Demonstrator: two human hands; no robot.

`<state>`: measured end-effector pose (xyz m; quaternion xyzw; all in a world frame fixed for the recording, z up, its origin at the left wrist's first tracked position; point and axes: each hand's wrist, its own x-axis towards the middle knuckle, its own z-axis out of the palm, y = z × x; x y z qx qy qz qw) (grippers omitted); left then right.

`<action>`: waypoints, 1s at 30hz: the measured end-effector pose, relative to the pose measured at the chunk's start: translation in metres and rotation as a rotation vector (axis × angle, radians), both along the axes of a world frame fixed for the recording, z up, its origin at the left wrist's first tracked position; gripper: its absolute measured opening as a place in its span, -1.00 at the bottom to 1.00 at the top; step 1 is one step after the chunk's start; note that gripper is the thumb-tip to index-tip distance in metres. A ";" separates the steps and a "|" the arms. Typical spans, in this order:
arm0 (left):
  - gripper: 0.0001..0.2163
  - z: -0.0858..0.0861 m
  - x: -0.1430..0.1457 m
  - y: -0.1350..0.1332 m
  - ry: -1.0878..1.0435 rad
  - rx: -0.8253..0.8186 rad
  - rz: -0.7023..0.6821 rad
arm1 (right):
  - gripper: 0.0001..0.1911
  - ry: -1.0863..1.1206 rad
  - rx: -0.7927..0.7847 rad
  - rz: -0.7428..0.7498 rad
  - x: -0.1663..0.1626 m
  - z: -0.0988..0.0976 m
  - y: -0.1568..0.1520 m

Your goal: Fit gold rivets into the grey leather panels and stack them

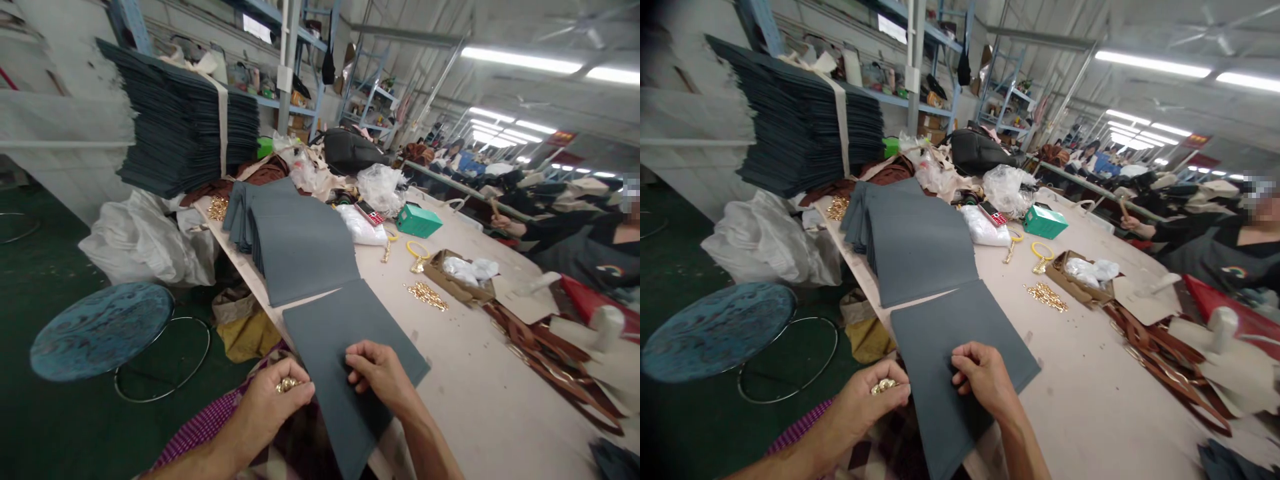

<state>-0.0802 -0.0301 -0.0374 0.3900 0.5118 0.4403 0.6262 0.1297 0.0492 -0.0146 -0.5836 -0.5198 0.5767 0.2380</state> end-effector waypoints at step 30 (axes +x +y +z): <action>-0.43 0.008 0.044 0.018 -0.097 -0.342 0.090 | -0.62 0.091 -0.073 0.095 0.003 -0.006 0.008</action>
